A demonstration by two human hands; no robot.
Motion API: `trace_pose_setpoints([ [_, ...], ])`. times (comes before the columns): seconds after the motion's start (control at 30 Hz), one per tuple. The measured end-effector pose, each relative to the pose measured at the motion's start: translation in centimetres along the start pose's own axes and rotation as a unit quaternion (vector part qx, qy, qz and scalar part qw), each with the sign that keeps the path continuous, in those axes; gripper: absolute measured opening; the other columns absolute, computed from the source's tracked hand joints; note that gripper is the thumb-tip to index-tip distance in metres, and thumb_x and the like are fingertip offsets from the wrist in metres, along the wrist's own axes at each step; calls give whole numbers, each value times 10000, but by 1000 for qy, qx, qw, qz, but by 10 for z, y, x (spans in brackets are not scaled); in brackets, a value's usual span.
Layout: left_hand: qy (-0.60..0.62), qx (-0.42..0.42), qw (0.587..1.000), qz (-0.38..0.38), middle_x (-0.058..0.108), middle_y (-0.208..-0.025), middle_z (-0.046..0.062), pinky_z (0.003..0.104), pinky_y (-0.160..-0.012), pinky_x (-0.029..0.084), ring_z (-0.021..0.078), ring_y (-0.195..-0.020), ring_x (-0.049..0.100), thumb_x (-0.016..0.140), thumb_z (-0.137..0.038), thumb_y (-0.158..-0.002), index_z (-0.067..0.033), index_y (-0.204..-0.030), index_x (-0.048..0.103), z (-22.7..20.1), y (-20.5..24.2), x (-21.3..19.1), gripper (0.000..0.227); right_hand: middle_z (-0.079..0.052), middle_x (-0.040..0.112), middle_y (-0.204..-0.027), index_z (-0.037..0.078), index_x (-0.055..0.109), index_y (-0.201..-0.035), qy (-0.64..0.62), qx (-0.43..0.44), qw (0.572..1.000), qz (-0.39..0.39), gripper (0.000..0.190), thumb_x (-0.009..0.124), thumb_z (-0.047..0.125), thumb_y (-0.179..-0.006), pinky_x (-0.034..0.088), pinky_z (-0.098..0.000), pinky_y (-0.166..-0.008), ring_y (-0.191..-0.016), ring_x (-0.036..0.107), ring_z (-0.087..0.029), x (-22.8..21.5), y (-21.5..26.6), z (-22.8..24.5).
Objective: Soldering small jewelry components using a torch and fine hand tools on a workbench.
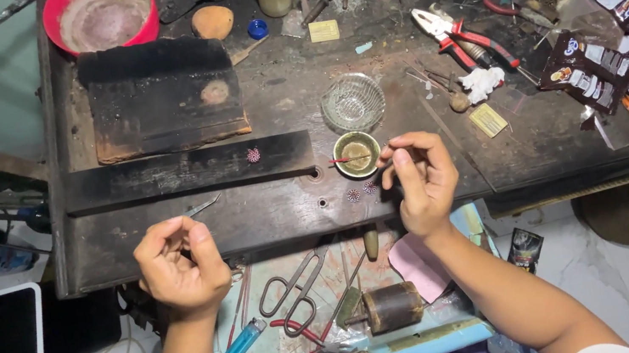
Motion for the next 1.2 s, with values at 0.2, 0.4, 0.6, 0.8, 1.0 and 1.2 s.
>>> trace_pose_setpoints([
  [0.2, -5, -17, 1000, 1, 627, -721, 222, 226, -501, 469, 165, -480, 526, 659, 122, -914, 205, -1077, 539, 8, 7, 0, 219, -204, 649, -848, -107, 594, -1082, -1, -4, 1000, 2, 162, 563, 44, -1033, 559, -253, -475, -718, 681, -220, 0, 0, -1],
  [0.4, -104, 20, 994, 28, 649, -673, 142, 280, -503, 462, 208, -485, 516, 685, 13, -940, 163, -1133, 727, -10, -9, 3, 248, -203, 655, -856, -105, 595, -1095, -4, -3, 1000, 7, 163, 561, 43, -1034, 564, -252, -480, -730, 687, -219, 0, 0, -2],
  [0.6, -94, 26, 991, 91, 530, -544, 92, 305, -451, 431, 211, -413, 445, 653, 90, -919, 95, -1113, 773, -12, -10, 13, 229, -199, 660, -844, -101, 596, -1082, -4, -7, 1000, 7, 137, 571, 18, -1020, 552, -250, -472, -722, 689, -217, 0, 0, -1],
  [0.8, -92, 17, 991, 97, 542, -541, 96, 298, -438, 417, 217, -407, 451, 654, 59, -931, 90, -1120, 770, -14, -9, 14, 224, -197, 665, -849, -96, 598, -1080, -4, -6, 1000, 5, 121, 572, 3, -1015, 553, -253, -474, -722, 686, -218, 0, 1, -1],
  [1.0, -103, 15, 990, 96, 542, -530, 70, 298, -439, 432, 212, -393, 470, 677, 49, -910, 94, -1108, 784, -9, -6, 14, 230, -197, 663, -834, -101, 602, -1064, 2, -12, 1000, 5, 110, 574, -9, -1011, 545, -253, -463, -706, 688, -219, 1, 0, 0],
  [1.2, -106, -35, 992, 57, 556, -526, 42, 251, -422, 425, 166, -376, 469, 744, -9, -881, 114, -1099, 746, 0, 11, 9, 250, -197, 657, -831, -105, 600, -1061, 0, -13, 1000, 11, 104, 569, -19, -1012, 545, -253, -461, -704, 689, -222, 1, 0, 3],
])
Point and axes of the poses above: each hand's wrist, its own y-axis away from the middle knuckle, its own x-axis out of the palm, z = x × y, the point moved 1 cm from there along -y, towards the middle knuckle
